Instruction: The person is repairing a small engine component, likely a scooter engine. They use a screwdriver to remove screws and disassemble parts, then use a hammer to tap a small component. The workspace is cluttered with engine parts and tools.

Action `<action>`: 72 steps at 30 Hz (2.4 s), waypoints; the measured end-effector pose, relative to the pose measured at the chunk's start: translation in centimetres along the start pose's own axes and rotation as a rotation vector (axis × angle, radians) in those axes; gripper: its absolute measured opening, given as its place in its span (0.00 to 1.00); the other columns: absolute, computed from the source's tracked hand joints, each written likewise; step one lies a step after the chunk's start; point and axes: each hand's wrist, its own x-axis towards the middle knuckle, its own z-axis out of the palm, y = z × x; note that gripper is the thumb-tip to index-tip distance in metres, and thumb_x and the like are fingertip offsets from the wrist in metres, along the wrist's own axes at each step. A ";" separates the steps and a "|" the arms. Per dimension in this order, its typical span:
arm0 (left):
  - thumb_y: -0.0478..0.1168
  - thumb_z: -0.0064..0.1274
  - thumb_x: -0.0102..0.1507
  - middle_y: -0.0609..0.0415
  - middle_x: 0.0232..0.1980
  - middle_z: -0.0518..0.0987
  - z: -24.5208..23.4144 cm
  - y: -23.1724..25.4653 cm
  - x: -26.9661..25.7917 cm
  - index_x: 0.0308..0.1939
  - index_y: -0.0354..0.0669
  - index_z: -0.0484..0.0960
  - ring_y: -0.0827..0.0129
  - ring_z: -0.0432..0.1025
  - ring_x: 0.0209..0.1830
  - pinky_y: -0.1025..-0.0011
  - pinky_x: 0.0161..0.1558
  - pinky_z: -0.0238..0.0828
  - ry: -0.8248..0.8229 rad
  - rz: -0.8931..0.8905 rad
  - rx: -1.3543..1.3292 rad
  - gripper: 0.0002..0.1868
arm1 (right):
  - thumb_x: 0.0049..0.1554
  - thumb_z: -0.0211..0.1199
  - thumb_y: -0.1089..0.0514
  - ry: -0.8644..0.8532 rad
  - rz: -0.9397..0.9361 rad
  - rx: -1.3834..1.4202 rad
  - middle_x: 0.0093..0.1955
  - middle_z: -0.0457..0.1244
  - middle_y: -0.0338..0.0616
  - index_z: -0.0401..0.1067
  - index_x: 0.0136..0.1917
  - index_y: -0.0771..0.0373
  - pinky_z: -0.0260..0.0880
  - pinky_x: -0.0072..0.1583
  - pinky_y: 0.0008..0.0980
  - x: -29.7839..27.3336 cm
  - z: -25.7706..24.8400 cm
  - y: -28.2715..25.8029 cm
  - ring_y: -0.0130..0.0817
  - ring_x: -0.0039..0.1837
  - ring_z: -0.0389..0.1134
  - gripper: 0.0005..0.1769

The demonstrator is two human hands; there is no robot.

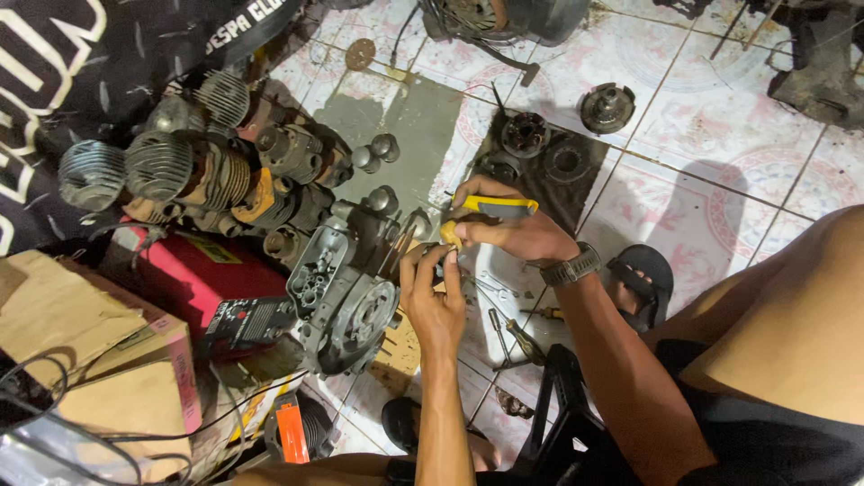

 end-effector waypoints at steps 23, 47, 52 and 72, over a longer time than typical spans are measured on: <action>0.36 0.53 0.60 0.52 0.36 0.74 -1.6 0.8 -1.1 0.35 0.43 0.80 0.55 0.75 0.42 0.63 0.46 0.71 0.031 0.122 0.028 0.02 | 0.51 0.62 0.66 -0.041 -0.045 -0.015 0.42 0.60 0.53 0.63 0.52 0.72 0.74 0.45 0.33 -1.4 1.0 -1.7 0.34 0.41 0.66 0.17; 0.38 0.57 0.57 0.52 0.30 0.77 8.8 -6.2 -4.5 0.33 0.49 0.83 0.60 0.75 0.29 0.67 0.35 0.72 -0.205 -0.275 -0.150 0.02 | 0.47 0.69 0.53 0.388 0.163 -0.372 0.54 0.63 0.51 0.68 0.55 0.59 0.56 0.63 0.51 -3.3 -10.0 5.7 0.51 0.62 0.61 0.23; 0.39 0.54 0.57 0.50 0.27 0.76 13.6 -9.1 -6.3 0.35 0.45 0.83 0.64 0.74 0.22 0.66 0.31 0.71 -0.395 -0.559 -0.200 0.06 | 0.46 0.71 0.42 0.476 0.351 -0.495 0.61 0.59 0.56 0.64 0.59 0.61 0.54 0.68 0.56 -3.0 -13.0 16.8 0.56 0.67 0.57 0.34; 0.42 0.54 0.60 0.52 0.33 0.82 21.7 -16.2 -8.2 0.41 0.50 0.84 0.66 0.77 0.34 0.67 0.37 0.71 -0.505 -1.008 -0.186 0.08 | 0.48 0.64 0.50 0.550 0.337 -0.749 0.43 0.65 0.54 0.63 0.60 0.48 0.66 0.50 0.53 -4.2 -16.5 28.9 0.59 0.46 0.67 0.27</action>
